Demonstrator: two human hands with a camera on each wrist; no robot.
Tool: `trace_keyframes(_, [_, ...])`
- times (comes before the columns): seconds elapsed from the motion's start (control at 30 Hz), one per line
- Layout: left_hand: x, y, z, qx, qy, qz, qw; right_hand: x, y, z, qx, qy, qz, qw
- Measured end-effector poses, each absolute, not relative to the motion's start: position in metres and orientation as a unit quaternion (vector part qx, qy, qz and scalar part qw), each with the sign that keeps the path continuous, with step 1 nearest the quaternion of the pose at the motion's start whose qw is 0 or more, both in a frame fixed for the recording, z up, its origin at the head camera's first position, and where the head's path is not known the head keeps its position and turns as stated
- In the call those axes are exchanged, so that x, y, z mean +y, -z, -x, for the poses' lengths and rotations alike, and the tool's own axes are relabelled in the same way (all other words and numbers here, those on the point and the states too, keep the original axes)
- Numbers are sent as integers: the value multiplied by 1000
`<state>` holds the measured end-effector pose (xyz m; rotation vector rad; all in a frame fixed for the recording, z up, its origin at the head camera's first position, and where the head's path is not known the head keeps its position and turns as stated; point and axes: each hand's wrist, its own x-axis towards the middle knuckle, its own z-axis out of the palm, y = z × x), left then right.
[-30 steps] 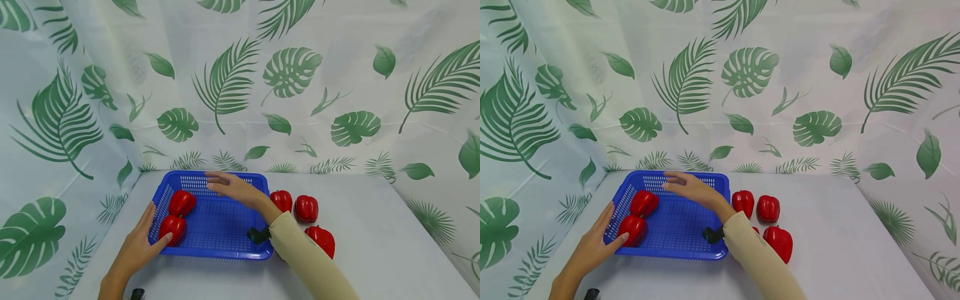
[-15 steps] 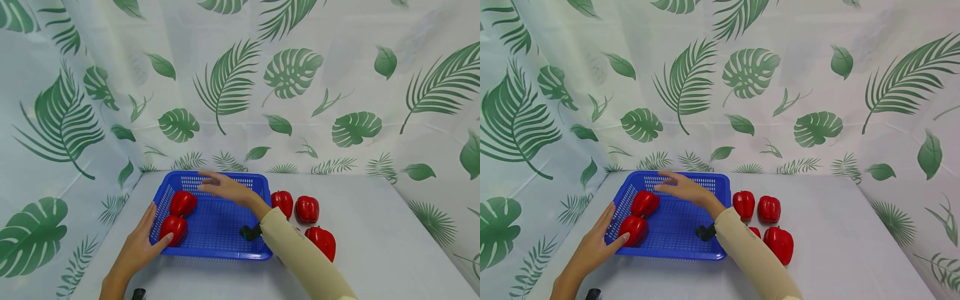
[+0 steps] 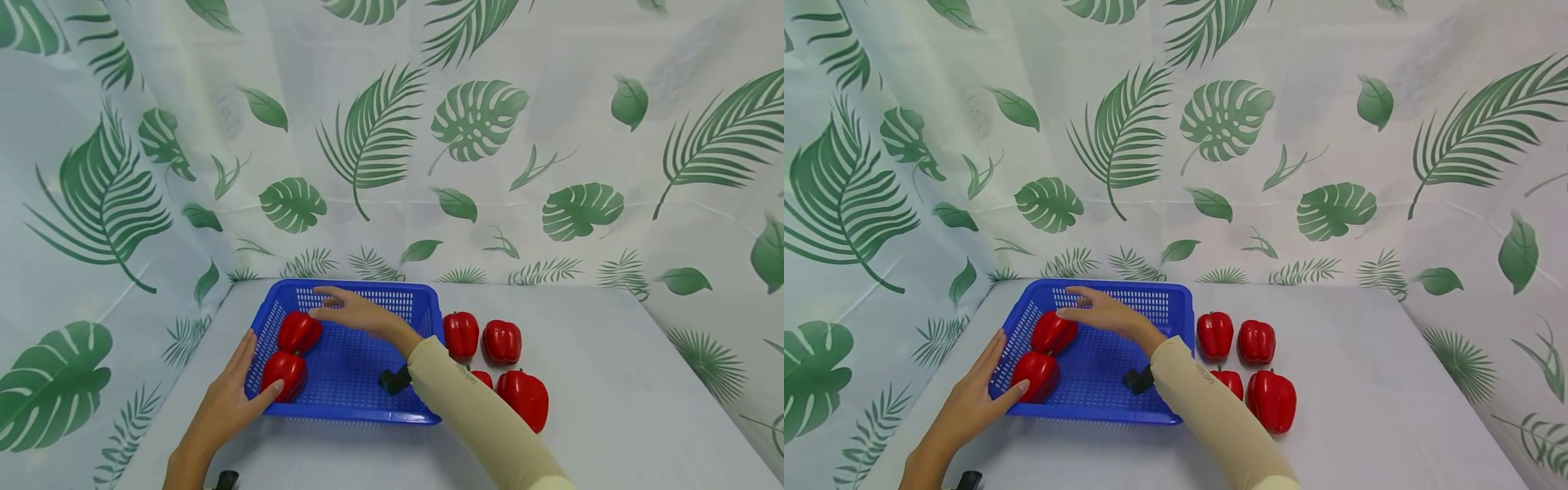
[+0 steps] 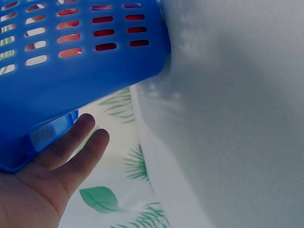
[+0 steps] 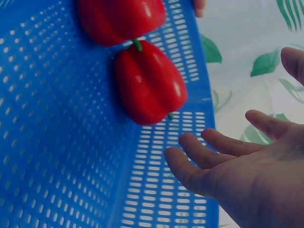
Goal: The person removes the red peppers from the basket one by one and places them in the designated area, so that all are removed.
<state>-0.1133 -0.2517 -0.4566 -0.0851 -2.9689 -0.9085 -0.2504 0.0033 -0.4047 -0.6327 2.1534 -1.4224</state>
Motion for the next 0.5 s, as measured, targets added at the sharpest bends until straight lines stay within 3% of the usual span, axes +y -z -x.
trace_keyframes(0.5, [-252, 460, 114, -957, 287, 29, 23, -14, 422, 256, 779, 529, 222, 254])
